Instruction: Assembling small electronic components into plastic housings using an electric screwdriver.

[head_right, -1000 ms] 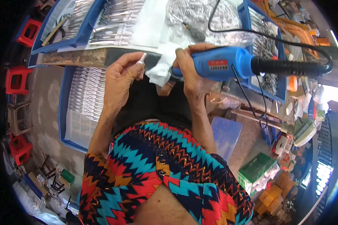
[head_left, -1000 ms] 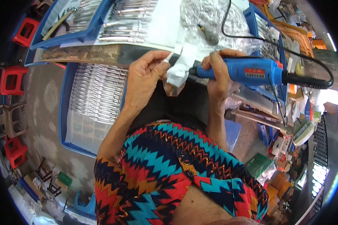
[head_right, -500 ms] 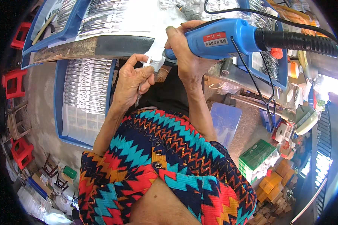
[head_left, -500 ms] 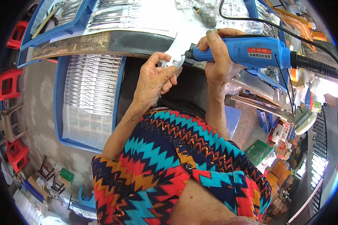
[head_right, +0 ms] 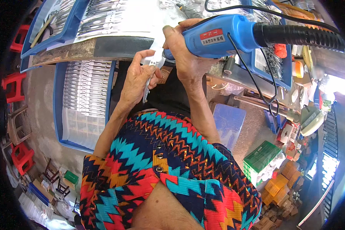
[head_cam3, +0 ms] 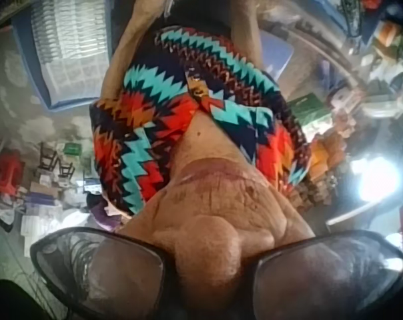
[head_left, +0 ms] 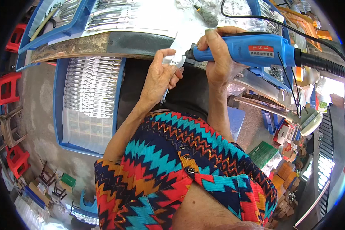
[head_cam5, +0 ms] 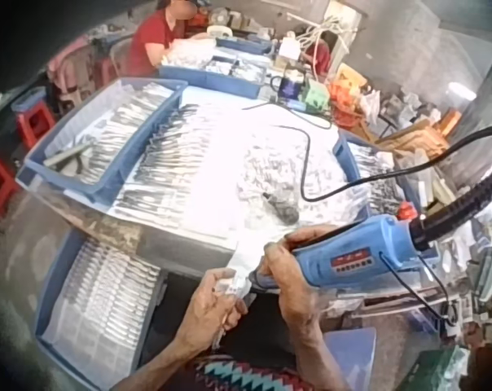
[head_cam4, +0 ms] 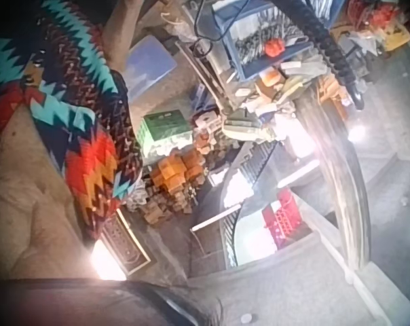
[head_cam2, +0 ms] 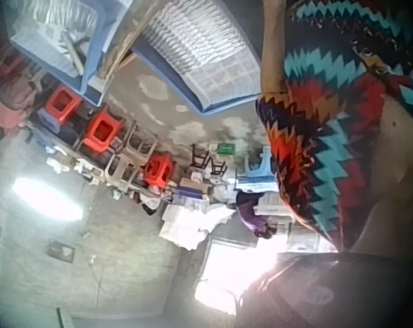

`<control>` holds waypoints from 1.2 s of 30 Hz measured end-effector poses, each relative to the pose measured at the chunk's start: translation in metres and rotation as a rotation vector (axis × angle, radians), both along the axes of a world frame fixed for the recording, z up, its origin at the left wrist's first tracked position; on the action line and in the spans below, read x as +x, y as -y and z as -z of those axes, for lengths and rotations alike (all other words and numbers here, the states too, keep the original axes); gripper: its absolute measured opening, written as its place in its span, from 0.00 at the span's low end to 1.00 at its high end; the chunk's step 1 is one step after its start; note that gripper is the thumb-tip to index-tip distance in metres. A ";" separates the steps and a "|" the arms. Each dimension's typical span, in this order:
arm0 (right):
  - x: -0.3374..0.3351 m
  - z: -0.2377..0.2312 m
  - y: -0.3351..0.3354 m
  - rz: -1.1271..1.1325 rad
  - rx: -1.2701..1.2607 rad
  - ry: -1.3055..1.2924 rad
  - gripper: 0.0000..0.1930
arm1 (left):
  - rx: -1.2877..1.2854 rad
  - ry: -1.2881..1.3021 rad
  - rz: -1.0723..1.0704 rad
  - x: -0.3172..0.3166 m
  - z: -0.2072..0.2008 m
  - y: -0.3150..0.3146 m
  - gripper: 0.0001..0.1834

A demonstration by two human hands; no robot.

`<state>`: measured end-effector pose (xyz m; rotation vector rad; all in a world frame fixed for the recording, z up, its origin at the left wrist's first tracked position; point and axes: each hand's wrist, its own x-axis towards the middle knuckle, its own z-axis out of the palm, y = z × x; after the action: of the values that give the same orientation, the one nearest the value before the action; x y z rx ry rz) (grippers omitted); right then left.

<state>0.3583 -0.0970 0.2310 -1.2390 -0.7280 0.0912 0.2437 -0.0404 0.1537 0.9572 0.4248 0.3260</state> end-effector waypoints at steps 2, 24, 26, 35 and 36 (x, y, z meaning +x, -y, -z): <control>-0.001 -0.001 0.000 -0.003 -0.005 -0.030 0.11 | -0.020 0.011 -0.010 0.002 0.001 0.000 0.18; -0.004 0.000 -0.001 0.021 -0.017 -0.016 0.13 | -0.161 0.075 -0.045 0.007 -0.005 -0.003 0.15; -0.003 0.000 0.000 0.003 0.003 -0.039 0.12 | -0.146 0.062 -0.039 0.007 -0.004 -0.004 0.15; -0.004 -0.002 0.000 0.036 -0.011 0.013 0.08 | -0.099 0.074 -0.048 0.007 0.003 -0.004 0.18; -0.004 -0.002 0.000 0.036 -0.011 0.014 0.08 | -0.091 0.071 -0.051 0.007 0.004 -0.004 0.18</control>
<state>0.3545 -0.0970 0.2327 -1.2638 -0.7179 0.0568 0.2505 -0.0365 0.1501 0.8445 0.3962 0.3830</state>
